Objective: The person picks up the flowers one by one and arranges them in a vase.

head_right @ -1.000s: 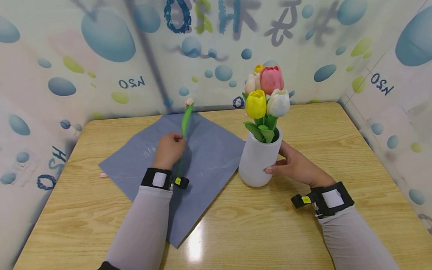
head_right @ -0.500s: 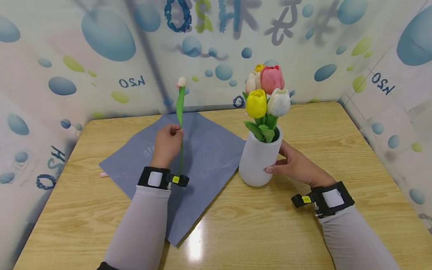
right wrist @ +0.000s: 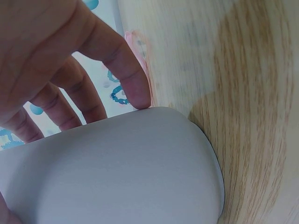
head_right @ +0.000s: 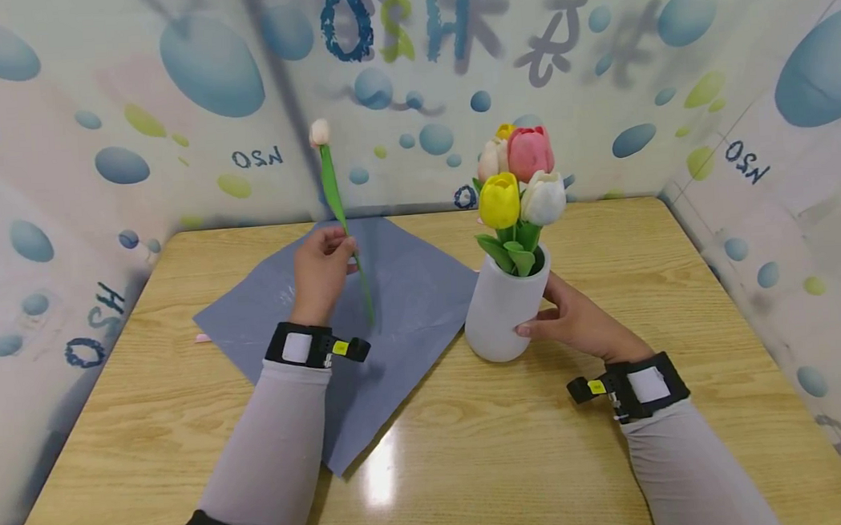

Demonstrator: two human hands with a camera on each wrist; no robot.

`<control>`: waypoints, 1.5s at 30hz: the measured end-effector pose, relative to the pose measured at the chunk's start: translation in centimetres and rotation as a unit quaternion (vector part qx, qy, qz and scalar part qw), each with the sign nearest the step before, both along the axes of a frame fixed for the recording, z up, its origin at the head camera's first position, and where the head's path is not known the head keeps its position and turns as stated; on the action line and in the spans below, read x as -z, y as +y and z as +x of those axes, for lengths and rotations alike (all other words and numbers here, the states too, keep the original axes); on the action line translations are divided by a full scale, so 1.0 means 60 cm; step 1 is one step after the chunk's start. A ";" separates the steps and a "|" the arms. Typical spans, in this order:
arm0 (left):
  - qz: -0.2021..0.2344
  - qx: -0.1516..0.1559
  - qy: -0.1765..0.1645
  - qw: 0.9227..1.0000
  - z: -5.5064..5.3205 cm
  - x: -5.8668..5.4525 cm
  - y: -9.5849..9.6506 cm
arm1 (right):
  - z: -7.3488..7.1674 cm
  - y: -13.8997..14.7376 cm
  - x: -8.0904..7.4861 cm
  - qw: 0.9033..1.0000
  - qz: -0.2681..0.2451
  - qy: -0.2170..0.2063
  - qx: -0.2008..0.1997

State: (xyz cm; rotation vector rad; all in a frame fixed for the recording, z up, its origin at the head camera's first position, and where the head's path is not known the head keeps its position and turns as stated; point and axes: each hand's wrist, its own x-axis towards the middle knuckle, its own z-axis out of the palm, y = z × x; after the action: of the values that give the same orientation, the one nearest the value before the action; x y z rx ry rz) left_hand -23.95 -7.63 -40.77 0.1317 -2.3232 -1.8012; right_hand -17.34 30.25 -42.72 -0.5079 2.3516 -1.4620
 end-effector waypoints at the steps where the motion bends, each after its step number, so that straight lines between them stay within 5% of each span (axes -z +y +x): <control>1: 0.011 0.000 0.000 1.000 0.000 -0.002 0.001 | 0.000 0.000 0.000 1.000 0.000 0.000 0.000; 14: 0.166 0.003 0.004 0.986 -0.003 -0.016 0.005 | 0.000 -0.002 -0.003 1.000 0.004 -0.003 0.005; 45: 0.304 0.017 0.032 0.952 0.006 -0.034 0.016 | 0.000 -0.001 -0.001 1.000 0.002 0.001 0.004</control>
State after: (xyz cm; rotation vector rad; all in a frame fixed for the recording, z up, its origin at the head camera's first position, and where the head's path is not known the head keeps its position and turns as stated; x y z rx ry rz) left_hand -23.62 -6.69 -38.72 0.1189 -1.6593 -2.4360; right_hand -17.31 30.16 -42.66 -0.4999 2.3607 -1.4598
